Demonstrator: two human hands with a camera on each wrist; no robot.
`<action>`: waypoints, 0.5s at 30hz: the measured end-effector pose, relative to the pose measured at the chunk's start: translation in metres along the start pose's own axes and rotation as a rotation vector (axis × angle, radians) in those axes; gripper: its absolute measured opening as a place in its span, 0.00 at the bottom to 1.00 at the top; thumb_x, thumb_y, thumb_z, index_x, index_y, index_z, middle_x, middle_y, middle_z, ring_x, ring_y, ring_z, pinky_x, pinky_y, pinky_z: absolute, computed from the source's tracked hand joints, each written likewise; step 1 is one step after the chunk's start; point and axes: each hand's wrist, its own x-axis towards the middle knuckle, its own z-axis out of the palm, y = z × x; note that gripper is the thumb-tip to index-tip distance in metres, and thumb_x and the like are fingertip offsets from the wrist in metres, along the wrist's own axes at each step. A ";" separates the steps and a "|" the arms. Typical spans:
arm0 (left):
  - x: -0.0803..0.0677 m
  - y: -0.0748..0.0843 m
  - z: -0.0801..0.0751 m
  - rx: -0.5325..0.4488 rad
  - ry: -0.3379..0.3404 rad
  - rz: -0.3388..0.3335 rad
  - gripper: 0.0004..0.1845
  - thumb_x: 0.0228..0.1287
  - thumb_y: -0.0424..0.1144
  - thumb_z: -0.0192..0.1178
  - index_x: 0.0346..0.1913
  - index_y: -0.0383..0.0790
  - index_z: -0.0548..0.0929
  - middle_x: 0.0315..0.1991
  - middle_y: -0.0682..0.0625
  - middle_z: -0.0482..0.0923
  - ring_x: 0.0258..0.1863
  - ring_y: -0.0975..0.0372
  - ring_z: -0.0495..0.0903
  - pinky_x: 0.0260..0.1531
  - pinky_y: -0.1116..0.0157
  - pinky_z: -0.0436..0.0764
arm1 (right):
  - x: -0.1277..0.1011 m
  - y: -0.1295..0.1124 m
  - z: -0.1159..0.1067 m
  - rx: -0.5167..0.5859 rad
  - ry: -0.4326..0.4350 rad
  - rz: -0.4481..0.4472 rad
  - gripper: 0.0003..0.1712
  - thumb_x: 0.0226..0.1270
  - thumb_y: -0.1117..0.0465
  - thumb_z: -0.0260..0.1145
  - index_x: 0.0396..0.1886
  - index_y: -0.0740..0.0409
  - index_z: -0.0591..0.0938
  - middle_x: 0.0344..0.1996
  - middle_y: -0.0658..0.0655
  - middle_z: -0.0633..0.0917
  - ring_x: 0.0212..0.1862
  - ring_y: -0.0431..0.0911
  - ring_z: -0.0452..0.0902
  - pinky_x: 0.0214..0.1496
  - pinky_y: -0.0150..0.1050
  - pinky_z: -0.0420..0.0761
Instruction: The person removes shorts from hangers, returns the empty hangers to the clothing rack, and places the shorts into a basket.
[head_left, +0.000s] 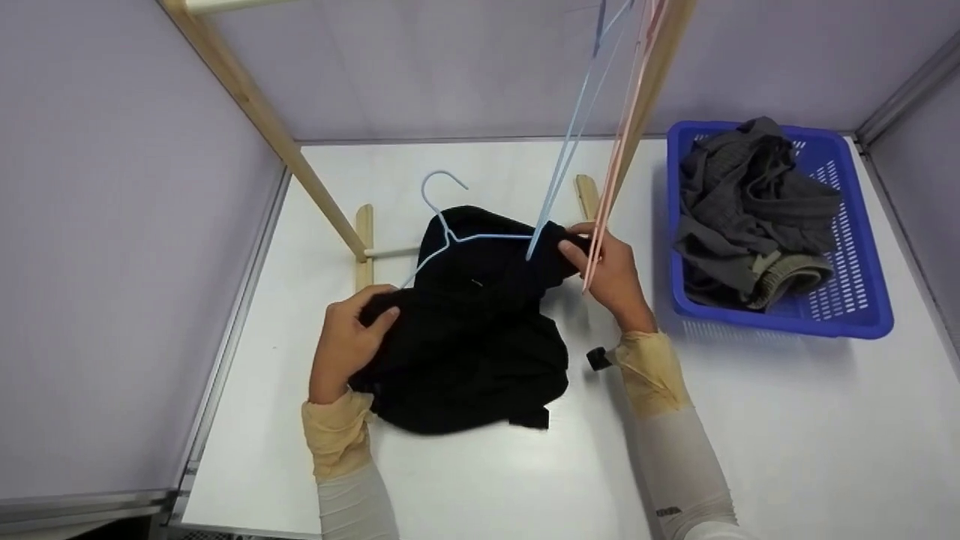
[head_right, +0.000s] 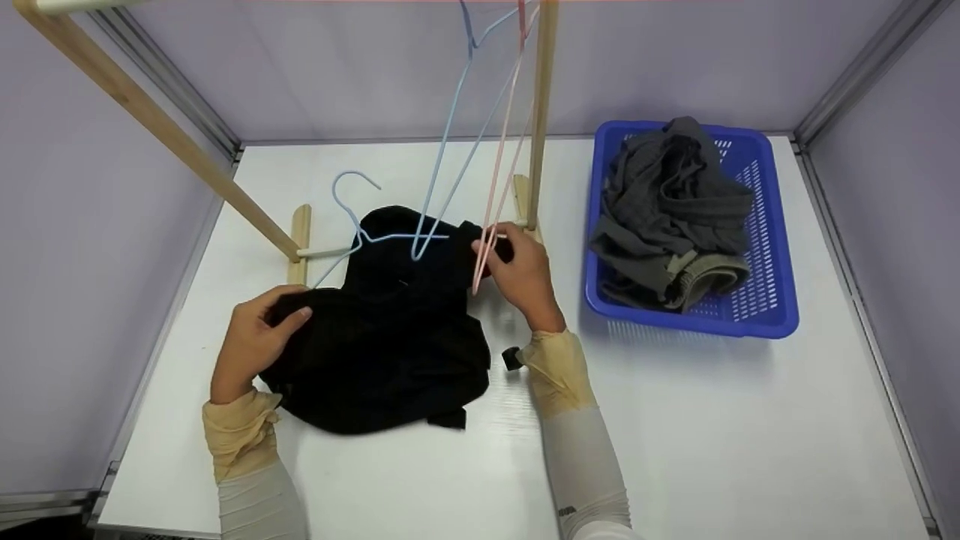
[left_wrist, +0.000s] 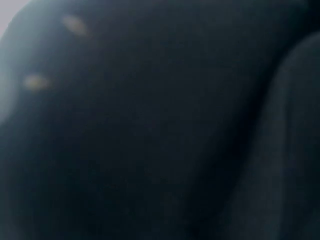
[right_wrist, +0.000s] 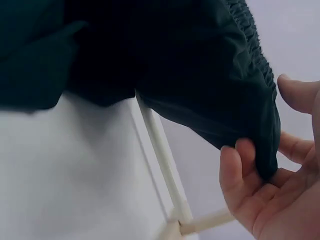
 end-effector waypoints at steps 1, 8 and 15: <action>0.001 0.000 0.001 0.019 -0.003 0.000 0.13 0.69 0.34 0.70 0.55 0.45 0.90 0.52 0.47 0.92 0.55 0.55 0.89 0.60 0.63 0.82 | -0.004 -0.001 -0.002 -0.044 -0.001 -0.008 0.22 0.75 0.46 0.71 0.60 0.53 0.87 0.41 0.60 0.90 0.34 0.46 0.81 0.40 0.36 0.80; 0.017 0.001 0.015 0.028 -0.041 0.029 0.13 0.71 0.33 0.68 0.55 0.43 0.90 0.54 0.46 0.92 0.57 0.52 0.89 0.62 0.51 0.82 | -0.020 -0.002 -0.014 -0.248 0.025 -0.111 0.17 0.75 0.47 0.71 0.50 0.54 0.91 0.33 0.60 0.92 0.36 0.55 0.85 0.43 0.44 0.77; 0.045 0.006 0.030 -0.033 -0.109 0.052 0.12 0.72 0.33 0.67 0.54 0.45 0.90 0.54 0.46 0.91 0.59 0.52 0.87 0.66 0.52 0.80 | -0.023 -0.001 -0.032 -0.323 0.092 -0.189 0.14 0.72 0.48 0.74 0.35 0.54 0.90 0.20 0.53 0.84 0.25 0.45 0.71 0.33 0.36 0.67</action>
